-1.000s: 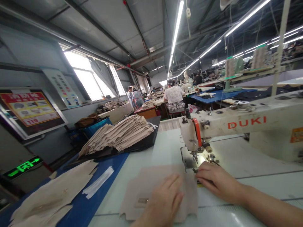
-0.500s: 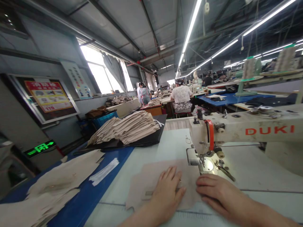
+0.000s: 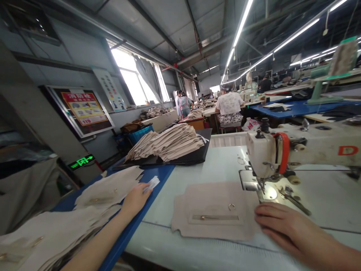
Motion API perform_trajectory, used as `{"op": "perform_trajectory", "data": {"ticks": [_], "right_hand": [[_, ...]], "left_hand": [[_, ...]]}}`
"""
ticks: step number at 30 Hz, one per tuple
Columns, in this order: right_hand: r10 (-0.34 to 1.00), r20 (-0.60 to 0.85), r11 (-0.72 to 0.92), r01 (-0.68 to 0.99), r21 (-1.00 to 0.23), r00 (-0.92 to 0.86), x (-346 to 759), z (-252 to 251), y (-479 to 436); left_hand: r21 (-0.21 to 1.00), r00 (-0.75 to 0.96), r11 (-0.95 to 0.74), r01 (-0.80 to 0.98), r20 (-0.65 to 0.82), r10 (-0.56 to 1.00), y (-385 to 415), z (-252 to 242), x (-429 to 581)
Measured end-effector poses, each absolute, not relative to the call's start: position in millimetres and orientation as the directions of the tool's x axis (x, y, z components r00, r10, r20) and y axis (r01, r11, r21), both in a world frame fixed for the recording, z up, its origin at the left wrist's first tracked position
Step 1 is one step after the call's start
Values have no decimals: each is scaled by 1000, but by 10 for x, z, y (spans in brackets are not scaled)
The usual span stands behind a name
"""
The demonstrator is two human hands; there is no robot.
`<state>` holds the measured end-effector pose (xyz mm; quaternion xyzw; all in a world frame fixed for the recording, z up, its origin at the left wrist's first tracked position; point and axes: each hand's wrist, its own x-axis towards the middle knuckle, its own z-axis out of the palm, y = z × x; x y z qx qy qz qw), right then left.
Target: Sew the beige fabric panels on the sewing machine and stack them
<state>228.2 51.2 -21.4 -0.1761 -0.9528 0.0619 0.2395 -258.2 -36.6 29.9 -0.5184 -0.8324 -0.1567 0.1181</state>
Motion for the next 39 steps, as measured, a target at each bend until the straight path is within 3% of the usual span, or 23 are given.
{"op": "perform_trajectory", "data": {"ticks": [12,22,30,39], "right_hand": [[352,482,935,323,-146,-803,2313,-247,527],[349,462,933,349,-89,-816,2358,-406,589],[365,486,929,342,-138,-794,2375,-441,584],[325,467,938,343,-49,-823,2431,-515,630]], "left_hand": [[218,-509,462,860,300,807,-336,120,-2981],[178,-528,498,849,303,793,-371,88,-2861],[163,-490,462,872,315,813,-377,112,-2800],[254,-527,463,849,342,778,-390,124,-2790]]}}
